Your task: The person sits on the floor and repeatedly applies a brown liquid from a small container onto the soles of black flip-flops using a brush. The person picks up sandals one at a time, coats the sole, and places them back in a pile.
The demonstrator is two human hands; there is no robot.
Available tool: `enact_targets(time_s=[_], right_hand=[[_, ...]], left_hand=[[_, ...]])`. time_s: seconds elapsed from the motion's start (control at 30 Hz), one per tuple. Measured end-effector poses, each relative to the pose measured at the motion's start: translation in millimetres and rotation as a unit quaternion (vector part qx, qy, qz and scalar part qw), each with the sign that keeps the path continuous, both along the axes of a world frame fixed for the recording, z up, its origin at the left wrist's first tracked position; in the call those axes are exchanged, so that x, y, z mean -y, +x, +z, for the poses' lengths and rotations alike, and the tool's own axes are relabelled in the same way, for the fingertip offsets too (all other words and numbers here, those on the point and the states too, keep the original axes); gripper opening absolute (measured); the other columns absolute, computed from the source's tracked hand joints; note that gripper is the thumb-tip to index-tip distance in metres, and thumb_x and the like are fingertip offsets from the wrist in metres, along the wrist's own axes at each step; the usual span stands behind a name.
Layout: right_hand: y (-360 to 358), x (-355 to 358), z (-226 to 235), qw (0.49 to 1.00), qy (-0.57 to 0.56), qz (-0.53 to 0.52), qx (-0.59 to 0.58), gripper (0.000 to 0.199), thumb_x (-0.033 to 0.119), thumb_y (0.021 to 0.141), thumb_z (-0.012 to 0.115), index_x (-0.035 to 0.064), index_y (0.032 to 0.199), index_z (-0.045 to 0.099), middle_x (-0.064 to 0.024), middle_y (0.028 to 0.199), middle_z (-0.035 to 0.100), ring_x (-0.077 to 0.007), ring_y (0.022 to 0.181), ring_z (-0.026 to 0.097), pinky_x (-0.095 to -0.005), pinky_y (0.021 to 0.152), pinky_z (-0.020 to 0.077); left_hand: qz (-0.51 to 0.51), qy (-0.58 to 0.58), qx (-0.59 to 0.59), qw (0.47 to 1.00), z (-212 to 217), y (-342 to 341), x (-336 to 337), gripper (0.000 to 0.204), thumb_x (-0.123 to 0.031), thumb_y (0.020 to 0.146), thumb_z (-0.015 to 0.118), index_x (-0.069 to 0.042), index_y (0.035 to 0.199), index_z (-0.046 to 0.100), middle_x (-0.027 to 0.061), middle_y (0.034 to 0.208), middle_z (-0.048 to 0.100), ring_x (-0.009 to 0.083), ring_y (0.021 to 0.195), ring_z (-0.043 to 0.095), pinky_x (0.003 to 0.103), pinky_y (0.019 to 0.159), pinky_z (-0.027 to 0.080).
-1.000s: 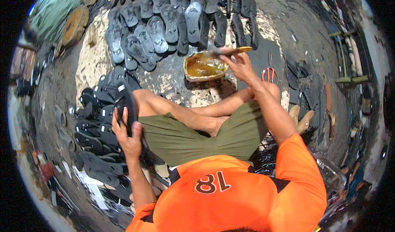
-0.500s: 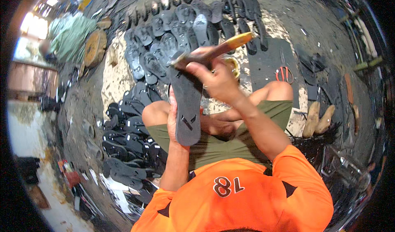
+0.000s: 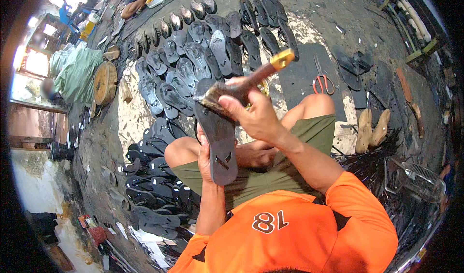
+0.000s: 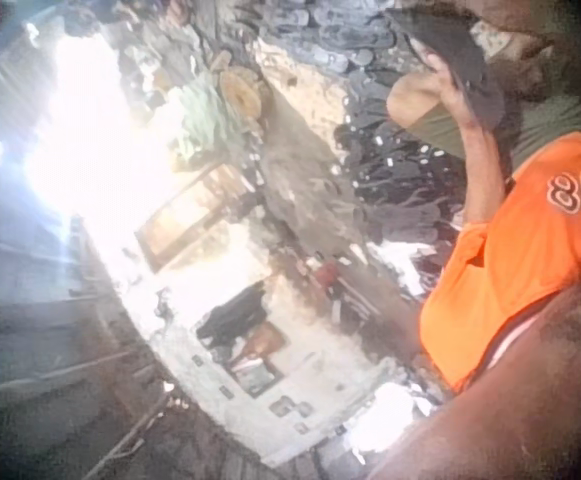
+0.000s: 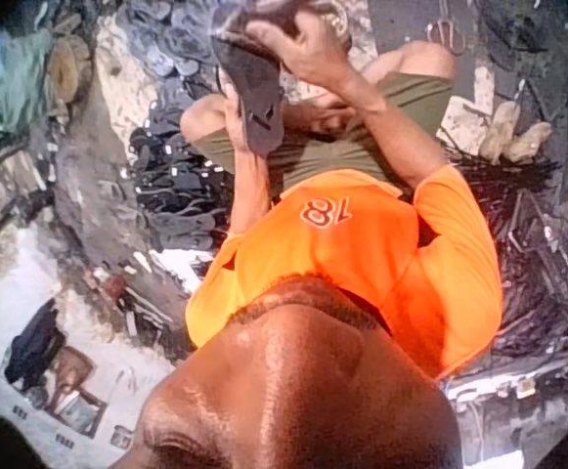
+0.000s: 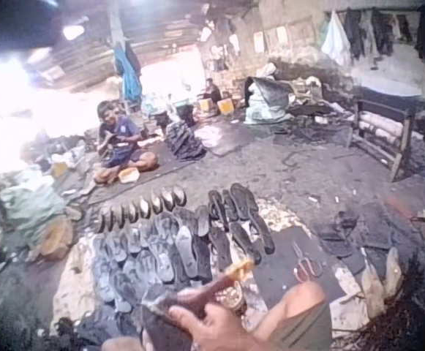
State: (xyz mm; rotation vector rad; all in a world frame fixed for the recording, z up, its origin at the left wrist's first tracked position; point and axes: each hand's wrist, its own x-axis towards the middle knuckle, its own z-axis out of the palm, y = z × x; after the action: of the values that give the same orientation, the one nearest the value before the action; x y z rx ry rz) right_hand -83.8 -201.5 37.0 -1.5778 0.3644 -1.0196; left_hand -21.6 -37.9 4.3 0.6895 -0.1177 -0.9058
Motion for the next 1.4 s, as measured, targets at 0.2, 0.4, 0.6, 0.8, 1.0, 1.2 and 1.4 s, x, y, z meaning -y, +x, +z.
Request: enact_targets(time_s=[0.2,0.4,0.6,0.8,1.0,1.2,1.4], right_hand=[[-1,39,36,0.998,-0.057,0.035,-0.002,0.026,0.014,0.091,0.069,0.0028,0.112,0.061,-0.0053,0.105,0.066,-0.0139,0.095,0.062,-0.0307,0.083,0.0503],[-7,0,-5,0.997,-0.067,0.046,-0.020,0.031,0.017,0.088,0.071,0.0026,0.114,0.060,-0.0141,0.110,0.065,-0.0296,0.105,0.063,-0.0393,0.093,0.0477],[-61,-78,-19,0.963,0.133,0.213,-0.102,0.034,0.021,0.093,0.067,0.0014,0.119,0.057,-0.0124,0.111,0.064,-0.0225,0.106,0.061,-0.0366,0.093,0.0469],[-30,-34,-1,0.977,-0.172,0.119,-0.041,0.031,0.016,0.087,0.072,0.0044,0.114,0.061,-0.0151,0.107,0.065,-0.0307,0.096,0.065,-0.0400,0.086,0.0496],[14,17,-6,0.966,-0.255,0.036,-0.034,0.033,0.019,0.085,0.070,0.0049,0.113,0.061,-0.0171,0.109,0.062,-0.0352,0.102,0.058,-0.0435,0.088,0.0451],[-74,-15,-35,0.976,0.166,0.062,-0.124,0.029,0.019,0.093,0.067,0.0020,0.116,0.061,-0.0080,0.108,0.066,-0.0156,0.098,0.062,-0.0295,0.086,0.0494],[-132,32,23,0.973,0.139,-0.176,-0.054,0.036,0.016,0.090,0.071,-0.0003,0.118,0.056,-0.0071,0.107,0.064,-0.0138,0.094,0.060,-0.0294,0.085,0.0497]], left_hand=[[0.002,-0.045,-0.015,0.999,-9,-2,-5,0.048,-0.040,0.103,0.041,-0.031,0.149,0.031,0.0166,0.141,0.046,0.0397,0.116,0.056,0.051,0.080,0.057],[0.022,-0.095,-0.065,0.993,-4,27,15,0.048,-0.045,0.102,0.040,-0.028,0.147,0.036,0.0158,0.136,0.052,0.0353,0.115,0.057,0.048,0.080,0.056],[0.046,-0.187,-0.101,0.976,16,58,44,0.044,-0.045,0.101,0.047,-0.021,0.138,0.049,0.0113,0.129,0.057,0.0294,0.105,0.059,0.044,0.079,0.056],[-0.015,-0.183,-0.065,0.981,-16,59,55,0.041,-0.041,0.099,0.053,-0.035,0.139,0.047,0.0062,0.124,0.059,0.0244,0.104,0.058,0.045,0.092,0.052],[-0.029,-0.133,-0.168,0.976,-3,15,68,0.050,-0.045,0.100,0.048,-0.020,0.143,0.043,0.0069,0.138,0.051,0.0195,0.120,0.052,0.039,0.108,0.041],[-0.088,-0.028,-0.196,0.976,-68,49,107,0.052,-0.055,0.091,0.059,-0.011,0.117,0.060,0.0065,0.108,0.066,0.0227,0.087,0.064,0.038,0.075,0.058],[-0.071,-0.028,-0.143,0.987,-107,92,238,0.046,-0.044,0.094,0.060,-0.010,0.124,0.055,0.0107,0.119,0.061,0.0273,0.100,0.062,0.043,0.087,0.055]])
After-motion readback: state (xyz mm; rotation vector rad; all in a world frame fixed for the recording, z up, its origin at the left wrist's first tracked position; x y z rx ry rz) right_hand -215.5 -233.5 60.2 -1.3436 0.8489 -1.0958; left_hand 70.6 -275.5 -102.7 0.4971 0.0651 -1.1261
